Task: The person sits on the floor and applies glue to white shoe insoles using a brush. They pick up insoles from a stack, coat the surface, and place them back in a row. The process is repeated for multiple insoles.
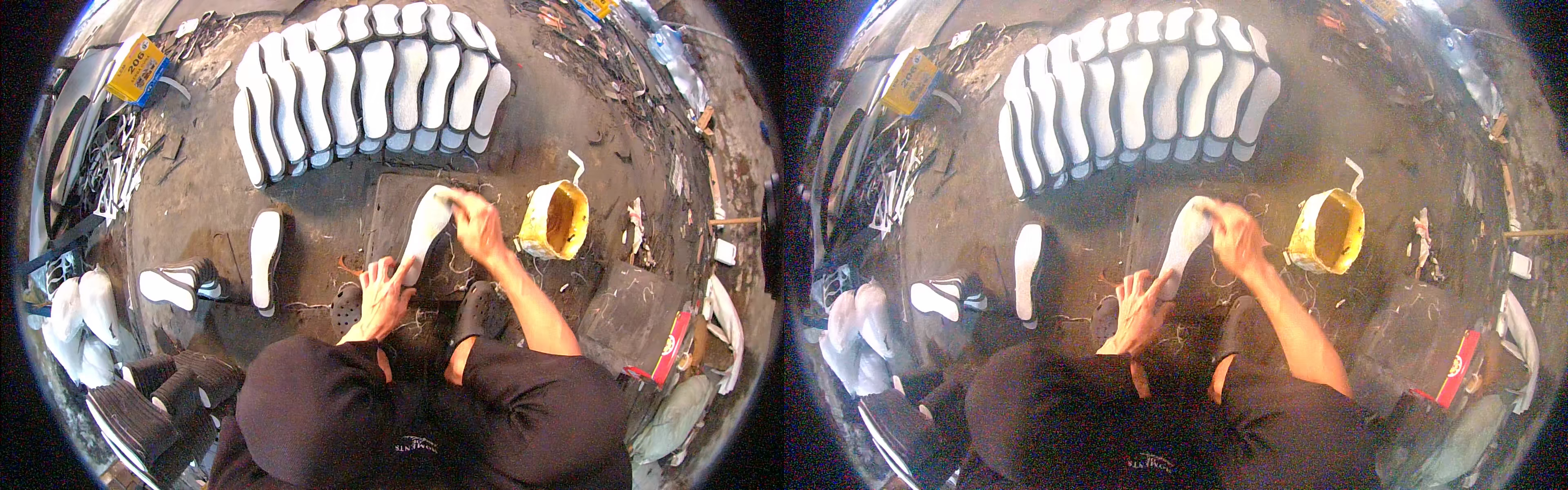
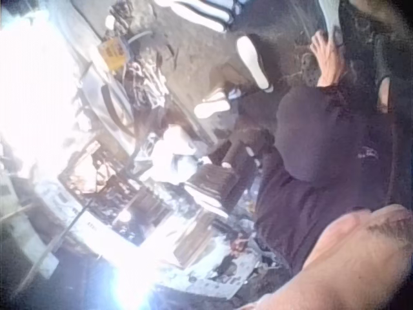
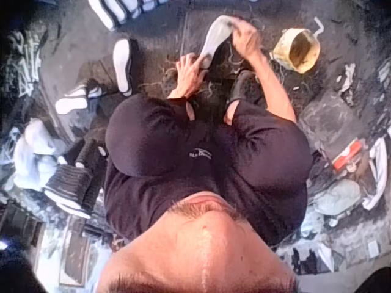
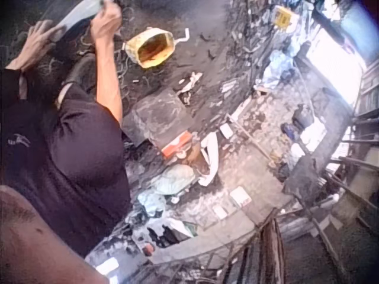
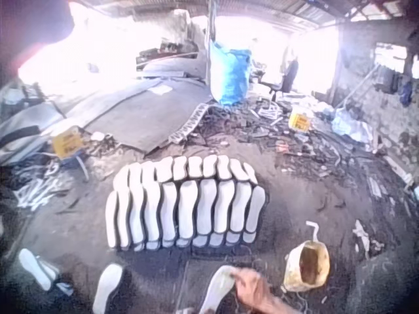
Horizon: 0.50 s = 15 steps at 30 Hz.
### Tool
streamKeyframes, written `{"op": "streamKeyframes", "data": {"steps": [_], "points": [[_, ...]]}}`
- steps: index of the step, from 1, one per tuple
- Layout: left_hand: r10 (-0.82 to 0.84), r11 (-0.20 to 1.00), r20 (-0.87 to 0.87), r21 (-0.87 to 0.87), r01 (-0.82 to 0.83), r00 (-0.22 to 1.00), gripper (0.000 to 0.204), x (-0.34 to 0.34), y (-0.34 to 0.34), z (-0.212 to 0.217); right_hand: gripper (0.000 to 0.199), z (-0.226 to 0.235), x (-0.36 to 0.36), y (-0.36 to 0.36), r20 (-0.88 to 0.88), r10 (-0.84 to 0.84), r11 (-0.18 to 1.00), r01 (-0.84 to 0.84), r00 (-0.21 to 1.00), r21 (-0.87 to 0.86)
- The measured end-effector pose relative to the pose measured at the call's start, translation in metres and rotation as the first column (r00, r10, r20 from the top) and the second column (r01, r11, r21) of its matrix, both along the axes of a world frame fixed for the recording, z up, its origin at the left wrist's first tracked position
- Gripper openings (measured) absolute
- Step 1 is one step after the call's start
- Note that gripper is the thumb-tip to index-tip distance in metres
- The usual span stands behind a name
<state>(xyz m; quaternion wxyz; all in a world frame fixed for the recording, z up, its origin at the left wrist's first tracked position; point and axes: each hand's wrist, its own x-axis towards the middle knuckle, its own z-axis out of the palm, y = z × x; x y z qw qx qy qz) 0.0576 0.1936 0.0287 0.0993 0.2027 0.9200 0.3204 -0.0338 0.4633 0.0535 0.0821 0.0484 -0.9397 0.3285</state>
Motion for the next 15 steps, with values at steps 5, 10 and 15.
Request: {"op": "streamKeyframes", "data": {"steps": [5, 10, 15], "points": [[-0.018, 1.0, 0.028, 0.004, 0.018, 0.999, 0.081, -0.001, 0.0, -0.003, 0.032, -0.015, -0.008, 0.009, 0.054, -0.033, 0.998, 0.03, 0.998, 0.049], [0.003, 0.997, 0.047, 0.077, -0.006, 0.999, 0.073, -0.003, -0.02, -0.013, 0.04, -0.03, 0.102, -0.049, 0.021, 0.148, 0.989, -0.148, 0.989, 0.0], [0.018, 0.998, 0.002, 0.063, -0.018, 1.0, 0.072, -0.003, -0.015, -0.012, 0.033, 0.005, 0.105, -0.049, 0.075, 0.05, 0.991, -0.04, 0.996, -0.127]]}}
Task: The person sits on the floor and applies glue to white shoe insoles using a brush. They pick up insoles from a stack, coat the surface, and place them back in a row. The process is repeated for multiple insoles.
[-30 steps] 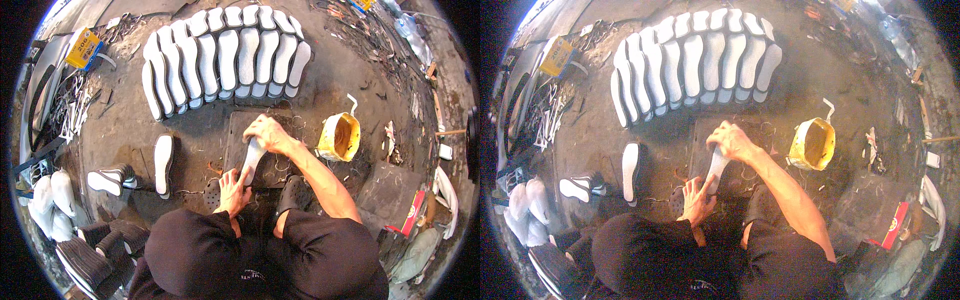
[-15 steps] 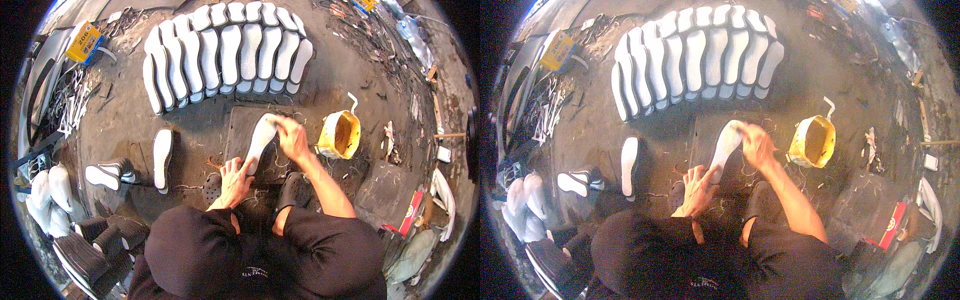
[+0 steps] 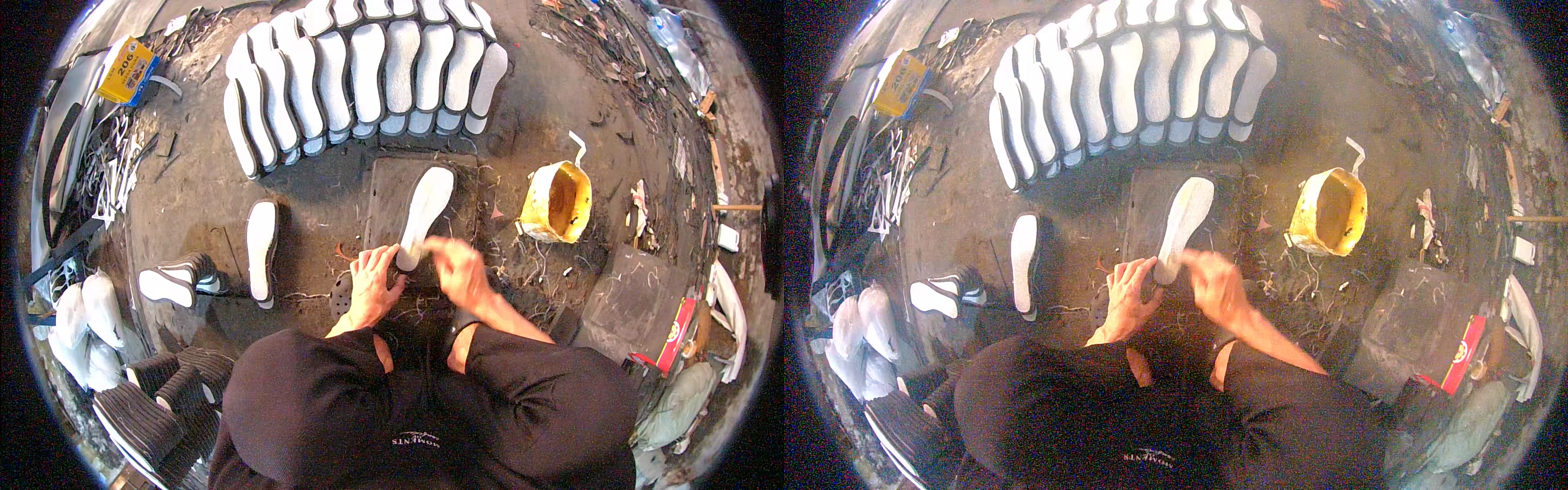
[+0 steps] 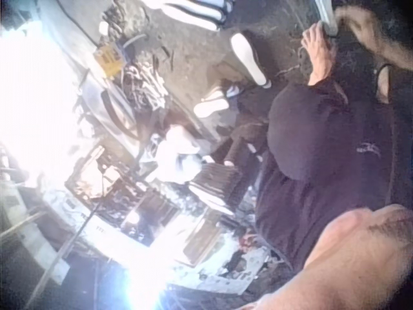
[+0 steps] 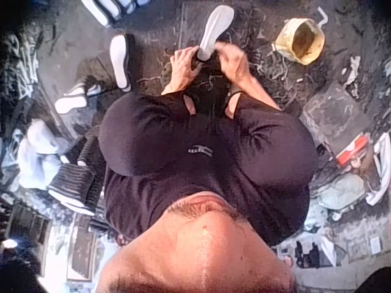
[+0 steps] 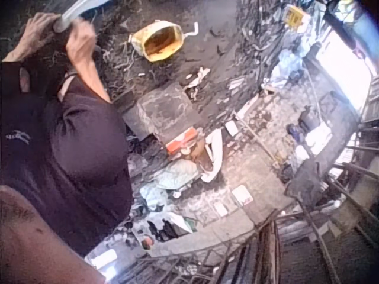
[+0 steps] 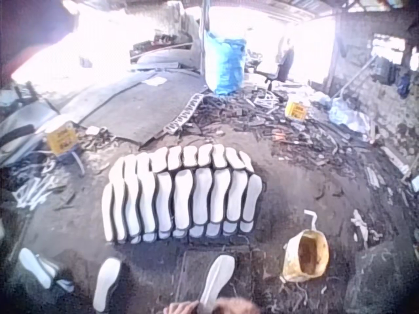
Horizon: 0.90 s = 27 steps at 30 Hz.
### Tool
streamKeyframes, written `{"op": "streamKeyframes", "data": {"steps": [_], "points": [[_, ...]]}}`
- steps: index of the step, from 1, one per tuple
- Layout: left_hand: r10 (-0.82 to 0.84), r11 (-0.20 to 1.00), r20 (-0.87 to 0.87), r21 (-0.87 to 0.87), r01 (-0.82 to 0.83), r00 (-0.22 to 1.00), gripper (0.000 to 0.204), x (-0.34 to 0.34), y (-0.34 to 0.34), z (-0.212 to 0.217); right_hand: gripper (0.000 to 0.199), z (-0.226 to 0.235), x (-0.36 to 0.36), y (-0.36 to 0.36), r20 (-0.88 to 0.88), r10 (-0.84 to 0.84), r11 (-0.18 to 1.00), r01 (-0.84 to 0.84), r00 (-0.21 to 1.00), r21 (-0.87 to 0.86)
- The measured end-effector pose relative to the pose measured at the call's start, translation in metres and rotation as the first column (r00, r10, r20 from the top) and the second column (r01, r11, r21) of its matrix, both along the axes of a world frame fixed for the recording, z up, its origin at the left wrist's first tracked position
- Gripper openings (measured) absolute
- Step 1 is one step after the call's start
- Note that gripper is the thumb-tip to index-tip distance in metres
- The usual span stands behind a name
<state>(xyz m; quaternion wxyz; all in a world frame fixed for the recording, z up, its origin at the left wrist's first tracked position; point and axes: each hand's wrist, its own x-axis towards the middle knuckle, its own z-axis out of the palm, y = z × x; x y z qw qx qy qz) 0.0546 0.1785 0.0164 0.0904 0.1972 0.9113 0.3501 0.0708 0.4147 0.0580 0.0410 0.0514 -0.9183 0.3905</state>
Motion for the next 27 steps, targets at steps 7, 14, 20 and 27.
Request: {"op": "streamKeyframes", "data": {"steps": [7, 14, 20, 27], "points": [[0.077, 0.997, -0.005, 0.003, -0.077, 0.997, 0.073, 0.004, 0.022, -0.002, 0.032, -0.028, -0.155, 0.055, 0.021, -0.204, 0.958, 0.195, 0.979, 0.21], [0.101, 0.995, 0.015, -0.028, -0.101, 0.995, 0.074, 0.008, 0.009, -0.006, 0.035, -0.022, -0.166, 0.021, 0.08, 0.533, 0.786, -0.528, 0.842, 0.32], [0.046, 0.997, 0.069, 0.064, -0.05, 0.997, 0.076, 0.006, 0.009, -0.008, 0.03, -0.007, -0.132, 0.04, 0.014, 0.065, 0.928, -0.066, 0.998, 0.366], [0.459, 0.791, 0.274, 0.306, -0.529, 0.845, 0.024, -0.01, -0.02, 0.012, 0.035, -0.012, -0.017, -0.037, 0.032, 0.342, 0.906, -0.338, 0.939, 0.256]]}}
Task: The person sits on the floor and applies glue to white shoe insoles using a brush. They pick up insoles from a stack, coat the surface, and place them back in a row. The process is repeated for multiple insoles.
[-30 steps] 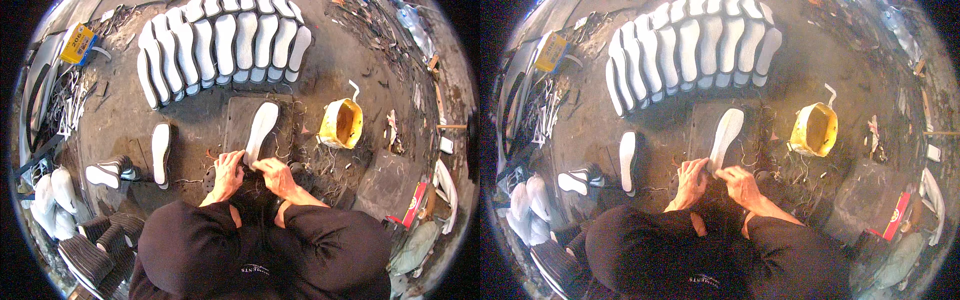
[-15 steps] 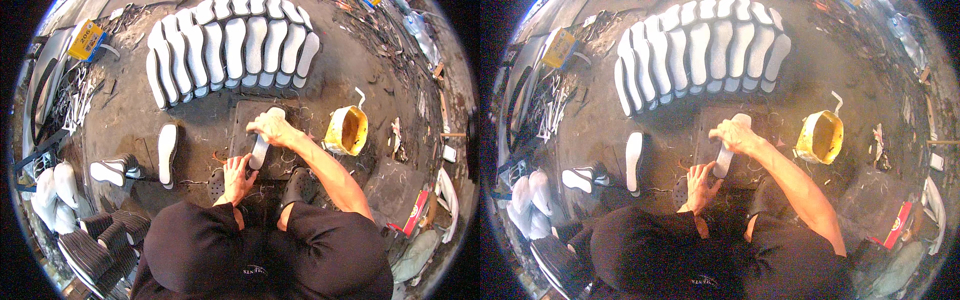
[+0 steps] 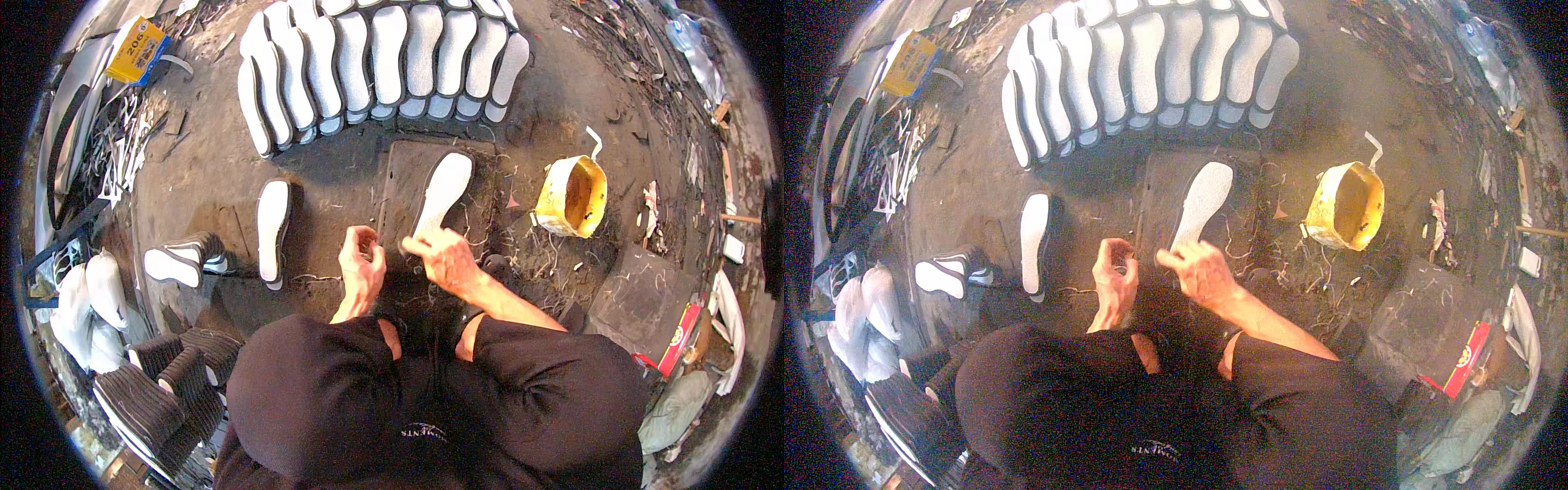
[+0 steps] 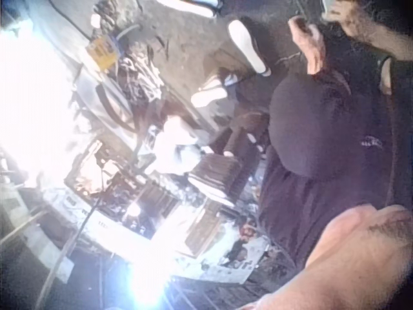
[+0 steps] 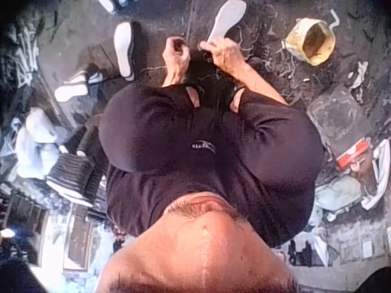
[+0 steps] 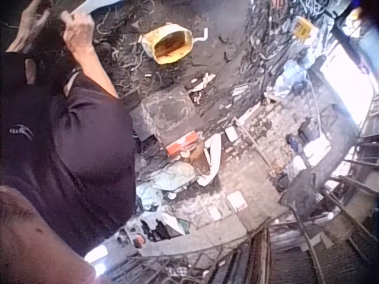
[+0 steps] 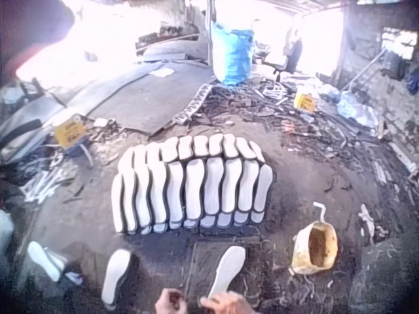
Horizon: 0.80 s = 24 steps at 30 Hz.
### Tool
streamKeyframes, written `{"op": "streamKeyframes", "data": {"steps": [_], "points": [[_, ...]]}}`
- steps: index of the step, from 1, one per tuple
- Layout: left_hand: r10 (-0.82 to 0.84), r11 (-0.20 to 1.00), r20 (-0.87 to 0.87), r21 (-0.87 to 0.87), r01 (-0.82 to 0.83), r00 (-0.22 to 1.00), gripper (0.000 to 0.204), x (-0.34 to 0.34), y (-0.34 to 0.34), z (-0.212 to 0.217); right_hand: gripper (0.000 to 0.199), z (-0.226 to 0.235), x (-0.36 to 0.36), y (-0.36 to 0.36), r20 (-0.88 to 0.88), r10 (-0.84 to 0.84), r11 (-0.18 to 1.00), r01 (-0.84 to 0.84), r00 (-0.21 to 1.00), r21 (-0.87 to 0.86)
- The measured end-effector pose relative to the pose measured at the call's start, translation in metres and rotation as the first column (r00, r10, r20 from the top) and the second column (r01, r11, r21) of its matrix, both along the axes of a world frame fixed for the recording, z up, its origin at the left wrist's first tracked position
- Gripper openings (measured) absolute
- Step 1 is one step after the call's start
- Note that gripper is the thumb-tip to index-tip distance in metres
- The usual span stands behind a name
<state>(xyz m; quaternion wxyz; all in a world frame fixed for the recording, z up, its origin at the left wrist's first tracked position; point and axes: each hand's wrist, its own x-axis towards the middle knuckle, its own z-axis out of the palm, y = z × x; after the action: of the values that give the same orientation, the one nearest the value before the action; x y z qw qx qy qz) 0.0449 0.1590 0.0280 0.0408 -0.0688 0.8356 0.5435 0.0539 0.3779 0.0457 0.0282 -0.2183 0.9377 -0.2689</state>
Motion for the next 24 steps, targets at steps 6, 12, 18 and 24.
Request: {"op": "streamKeyframes", "data": {"steps": [6, 12, 18, 24], "points": [[-0.038, 0.999, 0.028, 0.035, 0.037, 0.999, 0.038, 0.0, 0.008, -0.01, 0.026, 0.042, 0.009, 0.032, 0.417, -0.366, 0.772, 0.521, 0.832, -0.363], [-0.439, 0.878, -0.068, -0.244, 0.411, 0.896, 0.106, 0.005, 0.053, -0.006, 0.041, 0.089, -0.004, 0.185, 0.134, -0.84, 0.455, 0.818, 0.525, -0.354], [-0.353, 0.926, -0.225, -0.222, 0.304, 0.908, 0.101, 0.011, 0.032, -0.009, 0.033, 0.072, 0.062, 0.217, -0.33, -0.631, 0.574, 0.709, 0.702, 0.411], [0.032, 0.991, -0.552, -0.092, -0.099, 0.833, 0.087, -0.123, -0.006, 0.038, 0.033, 0.135, 0.067, 0.165, -0.14, -0.791, 0.581, 0.803, 0.596, 0.134]]}}
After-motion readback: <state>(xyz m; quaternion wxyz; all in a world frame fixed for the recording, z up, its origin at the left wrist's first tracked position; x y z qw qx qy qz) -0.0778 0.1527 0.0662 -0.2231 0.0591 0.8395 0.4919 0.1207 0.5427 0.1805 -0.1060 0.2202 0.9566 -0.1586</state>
